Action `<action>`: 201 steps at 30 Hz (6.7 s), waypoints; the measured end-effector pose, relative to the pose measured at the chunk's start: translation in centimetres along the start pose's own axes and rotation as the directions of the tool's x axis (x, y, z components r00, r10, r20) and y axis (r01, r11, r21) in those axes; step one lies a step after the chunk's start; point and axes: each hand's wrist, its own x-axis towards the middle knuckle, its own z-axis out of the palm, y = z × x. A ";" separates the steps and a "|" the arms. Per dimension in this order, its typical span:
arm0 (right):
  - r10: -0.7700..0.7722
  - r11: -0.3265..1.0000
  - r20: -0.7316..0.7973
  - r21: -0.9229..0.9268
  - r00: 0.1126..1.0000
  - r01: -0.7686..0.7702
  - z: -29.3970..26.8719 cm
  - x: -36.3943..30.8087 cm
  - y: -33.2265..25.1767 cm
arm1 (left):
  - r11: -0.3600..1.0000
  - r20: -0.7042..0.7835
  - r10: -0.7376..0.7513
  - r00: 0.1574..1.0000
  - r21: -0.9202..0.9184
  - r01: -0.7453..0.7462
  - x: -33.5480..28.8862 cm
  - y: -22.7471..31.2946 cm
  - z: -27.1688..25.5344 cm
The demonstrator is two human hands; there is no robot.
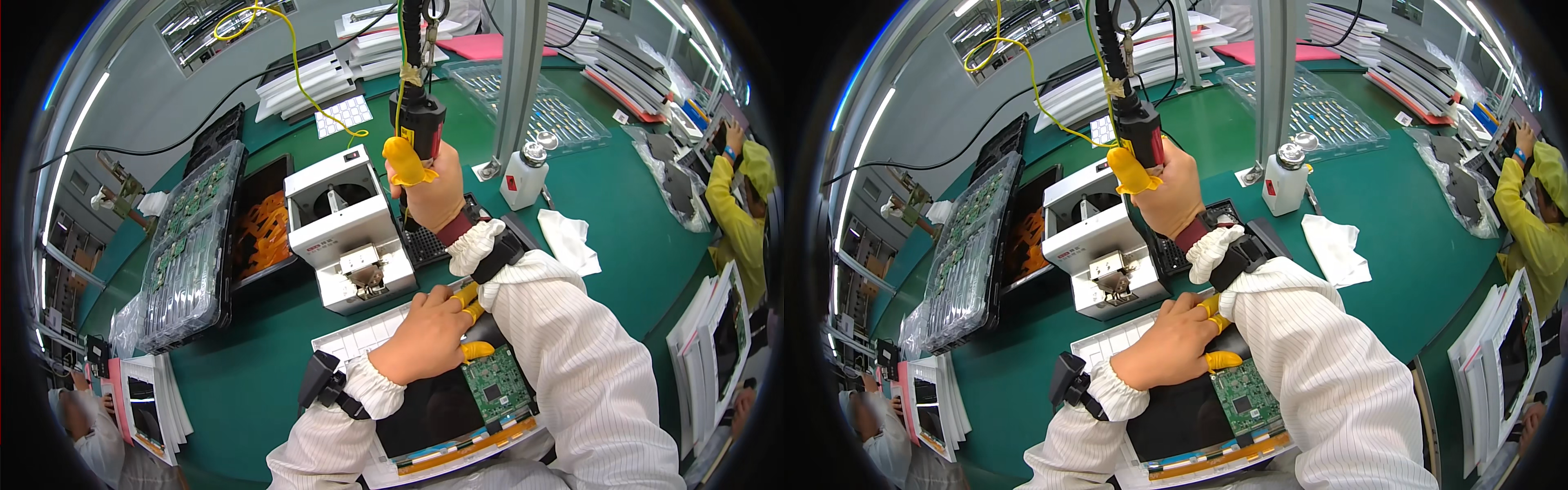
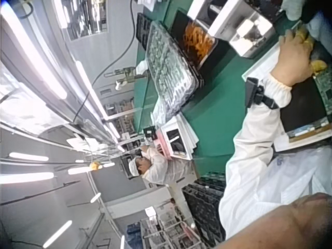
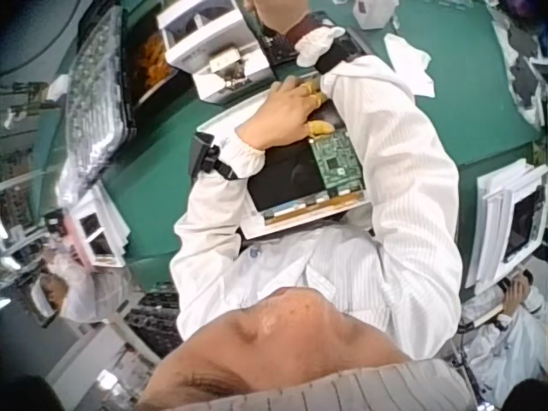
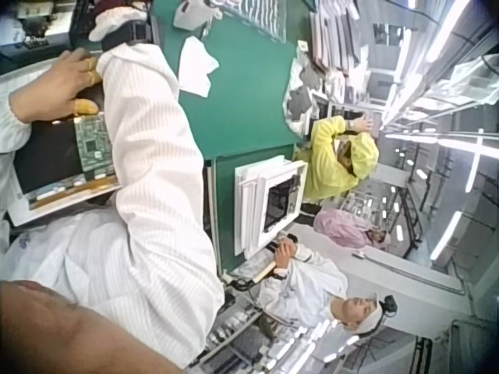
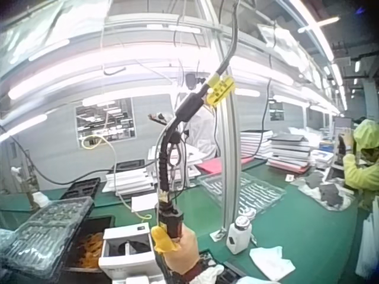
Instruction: Assembling a circuit board and screen components into a plastic housing using an electric screwdriver.
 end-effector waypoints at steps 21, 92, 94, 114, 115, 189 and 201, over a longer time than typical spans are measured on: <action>0.194 0.968 0.058 0.148 0.979 -0.201 -7.3 -2.9 -11.1 | 0.997 -0.030 0.031 0.999 0.075 -0.029 -0.1 -0.1 0.2; 0.240 0.949 0.003 0.210 0.971 -0.236 -9.2 -9.0 -10.6 | 0.997 -0.086 0.056 0.995 0.059 -0.051 0.3 0.1 0.4; 0.241 0.970 0.105 0.018 0.965 -0.244 -9.6 -9.2 -10.6 | 0.996 0.076 0.002 0.997 0.086 -0.009 0.4 0.3 -0.1; 0.289 0.957 0.042 0.021 0.956 -0.290 -9.1 -8.9 -10.1 | 0.994 0.112 -0.009 0.994 0.110 -0.003 0.5 0.6 -0.7; 0.315 0.937 0.028 0.147 0.949 -0.316 -9.0 -9.0 -10.0 | 0.992 0.140 -0.027 0.990 0.123 0.009 0.5 0.6 -0.8; -0.036 0.999 -0.060 -0.025 0.998 0.035 -2.5 0.9 1.0 | 0.999 -0.082 0.053 0.995 0.008 -0.052 -0.1 -0.4 0.6; -0.034 0.999 -0.044 -0.032 0.998 0.033 -2.6 1.0 1.2 | 0.998 -0.050 0.054 0.997 0.019 -0.053 0.0 -0.5 0.6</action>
